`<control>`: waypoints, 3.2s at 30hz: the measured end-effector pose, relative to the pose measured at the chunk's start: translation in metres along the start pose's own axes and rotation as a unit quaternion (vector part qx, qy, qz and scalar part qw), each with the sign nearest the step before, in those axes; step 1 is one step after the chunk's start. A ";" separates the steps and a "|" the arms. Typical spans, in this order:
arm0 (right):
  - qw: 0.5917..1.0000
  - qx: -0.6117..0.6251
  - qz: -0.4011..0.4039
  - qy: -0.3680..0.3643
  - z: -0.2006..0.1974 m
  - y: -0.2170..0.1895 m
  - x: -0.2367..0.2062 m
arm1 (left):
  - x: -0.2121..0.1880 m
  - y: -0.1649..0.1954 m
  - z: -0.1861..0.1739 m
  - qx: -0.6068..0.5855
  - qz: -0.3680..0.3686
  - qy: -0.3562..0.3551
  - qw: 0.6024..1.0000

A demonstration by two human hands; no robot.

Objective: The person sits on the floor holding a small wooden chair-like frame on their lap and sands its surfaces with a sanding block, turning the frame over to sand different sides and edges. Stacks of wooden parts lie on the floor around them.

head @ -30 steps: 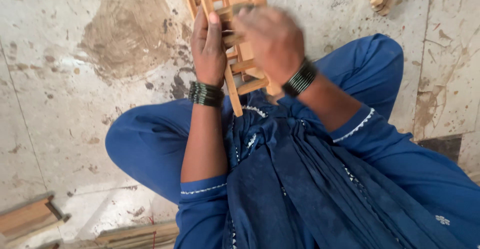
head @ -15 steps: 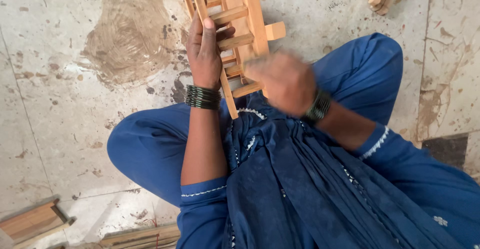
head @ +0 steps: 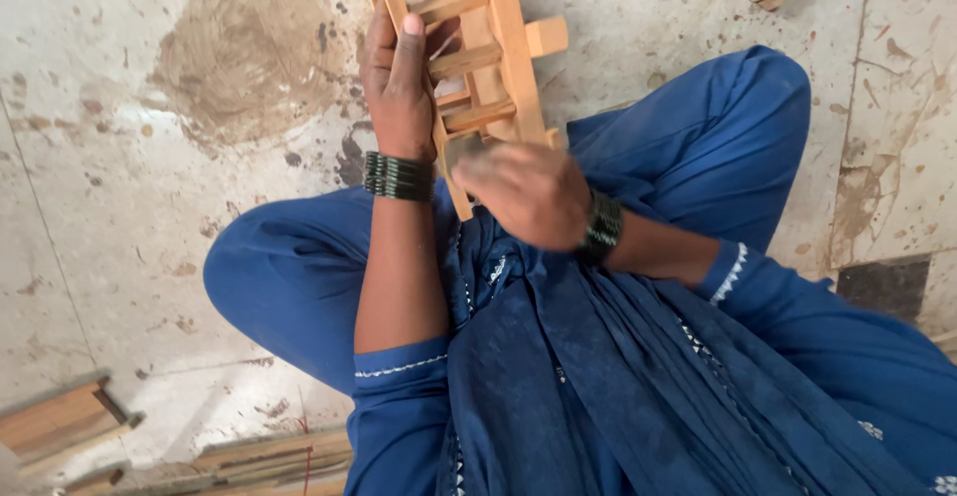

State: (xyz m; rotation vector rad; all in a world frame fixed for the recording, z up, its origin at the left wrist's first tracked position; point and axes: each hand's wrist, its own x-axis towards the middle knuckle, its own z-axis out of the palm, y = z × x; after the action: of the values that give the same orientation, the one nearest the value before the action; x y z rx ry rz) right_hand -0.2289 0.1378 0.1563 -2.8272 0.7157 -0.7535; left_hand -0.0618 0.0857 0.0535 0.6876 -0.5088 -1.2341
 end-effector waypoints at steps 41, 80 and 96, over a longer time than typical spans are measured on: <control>0.989 -0.142 -0.017 0.042 0.006 0.023 -0.023 | 0.003 -0.006 -0.022 -0.025 0.054 0.190 0.980; 0.996 0.065 0.035 -0.045 -0.054 0.053 0.001 | 0.013 0.002 -0.032 0.023 0.070 0.092 0.993; 0.998 -0.004 0.055 0.043 -0.009 0.060 -0.001 | 0.017 0.004 -0.051 0.004 0.062 0.094 0.994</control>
State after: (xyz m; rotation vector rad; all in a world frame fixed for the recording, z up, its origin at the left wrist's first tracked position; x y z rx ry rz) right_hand -0.2591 0.0853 0.1493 -2.7487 0.8820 -0.8611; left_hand -0.0195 0.0799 0.0200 0.7603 -0.3936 -1.0399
